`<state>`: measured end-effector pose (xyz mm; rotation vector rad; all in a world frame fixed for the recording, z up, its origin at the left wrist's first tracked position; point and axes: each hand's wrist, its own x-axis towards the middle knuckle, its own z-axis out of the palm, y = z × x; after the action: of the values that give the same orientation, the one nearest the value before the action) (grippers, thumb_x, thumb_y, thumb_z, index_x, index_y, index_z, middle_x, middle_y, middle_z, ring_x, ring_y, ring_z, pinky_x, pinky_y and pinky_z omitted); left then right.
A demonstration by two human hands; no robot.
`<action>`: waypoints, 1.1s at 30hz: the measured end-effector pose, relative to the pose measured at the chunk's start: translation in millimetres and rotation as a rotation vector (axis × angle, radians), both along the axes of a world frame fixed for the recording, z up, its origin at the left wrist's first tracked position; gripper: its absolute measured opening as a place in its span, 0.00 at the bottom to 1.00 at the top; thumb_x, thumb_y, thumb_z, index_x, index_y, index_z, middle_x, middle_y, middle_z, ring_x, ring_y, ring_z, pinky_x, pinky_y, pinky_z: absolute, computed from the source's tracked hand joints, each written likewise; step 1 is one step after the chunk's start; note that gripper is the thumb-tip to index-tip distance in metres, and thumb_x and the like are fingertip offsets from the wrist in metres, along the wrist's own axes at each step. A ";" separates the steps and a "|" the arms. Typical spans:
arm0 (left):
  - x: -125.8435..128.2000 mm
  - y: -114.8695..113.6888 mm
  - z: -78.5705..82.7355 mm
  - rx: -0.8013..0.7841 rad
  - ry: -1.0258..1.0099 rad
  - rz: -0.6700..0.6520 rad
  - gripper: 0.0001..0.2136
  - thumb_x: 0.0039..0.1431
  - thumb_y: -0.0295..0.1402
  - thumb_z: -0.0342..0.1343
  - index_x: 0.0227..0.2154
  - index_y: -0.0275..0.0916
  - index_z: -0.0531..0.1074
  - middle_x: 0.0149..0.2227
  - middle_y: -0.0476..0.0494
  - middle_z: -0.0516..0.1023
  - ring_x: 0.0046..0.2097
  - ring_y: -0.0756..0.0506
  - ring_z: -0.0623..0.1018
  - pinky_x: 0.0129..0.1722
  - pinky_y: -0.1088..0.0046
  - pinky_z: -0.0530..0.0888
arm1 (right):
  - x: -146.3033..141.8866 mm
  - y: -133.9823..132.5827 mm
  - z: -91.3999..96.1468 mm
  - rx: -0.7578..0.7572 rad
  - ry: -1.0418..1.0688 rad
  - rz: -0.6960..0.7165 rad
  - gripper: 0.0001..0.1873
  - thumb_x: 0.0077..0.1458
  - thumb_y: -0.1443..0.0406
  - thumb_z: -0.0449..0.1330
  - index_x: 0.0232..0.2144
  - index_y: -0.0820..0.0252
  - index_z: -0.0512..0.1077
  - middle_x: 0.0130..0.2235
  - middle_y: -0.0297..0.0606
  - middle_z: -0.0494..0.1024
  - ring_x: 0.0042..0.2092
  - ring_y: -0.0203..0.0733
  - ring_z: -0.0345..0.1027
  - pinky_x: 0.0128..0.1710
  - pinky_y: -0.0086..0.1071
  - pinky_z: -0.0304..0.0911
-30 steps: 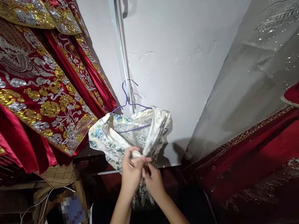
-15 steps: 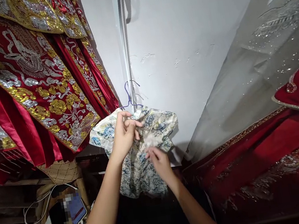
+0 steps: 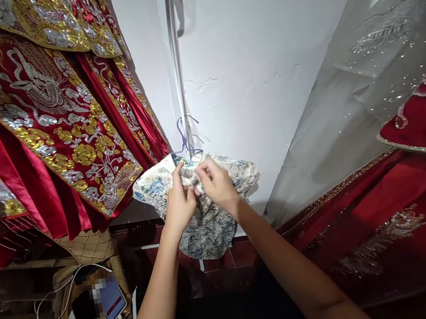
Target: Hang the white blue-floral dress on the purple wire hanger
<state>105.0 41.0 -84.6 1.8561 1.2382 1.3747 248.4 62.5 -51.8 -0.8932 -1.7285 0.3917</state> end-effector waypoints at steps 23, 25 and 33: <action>-19.9 -7.6 -17.5 -0.134 0.384 -0.022 0.21 0.62 0.42 0.54 0.57 0.47 0.68 0.29 0.48 0.79 0.31 0.42 0.78 0.31 0.71 0.67 | 115.3 13.4 35.2 0.011 0.472 -0.194 0.17 0.59 0.52 0.61 0.27 0.59 0.73 0.23 0.32 0.70 0.21 0.32 0.62 0.21 0.28 0.54; -26.6 2.2 -12.0 -0.106 0.452 0.078 0.18 0.61 0.48 0.54 0.48 0.45 0.74 0.29 0.46 0.79 0.32 0.42 0.77 0.30 0.72 0.66 | 141.3 13.5 20.0 -0.078 0.645 -0.164 0.18 0.56 0.52 0.63 0.26 0.60 0.72 0.22 0.31 0.68 0.21 0.31 0.60 0.19 0.27 0.52; -42.8 34.8 -7.8 0.232 0.301 0.315 0.24 0.60 0.41 0.52 0.11 0.40 0.57 0.18 0.50 0.58 0.28 0.47 0.66 0.38 0.68 0.65 | 157.0 -2.2 -81.9 -0.489 1.199 0.077 0.22 0.59 0.61 0.59 0.17 0.55 0.56 0.14 0.22 0.41 0.17 0.33 0.41 0.18 0.28 0.52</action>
<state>62.1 75.8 -92.4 2.1580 1.6384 1.4924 405.4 60.3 -133.6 -0.6693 -0.5505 1.1525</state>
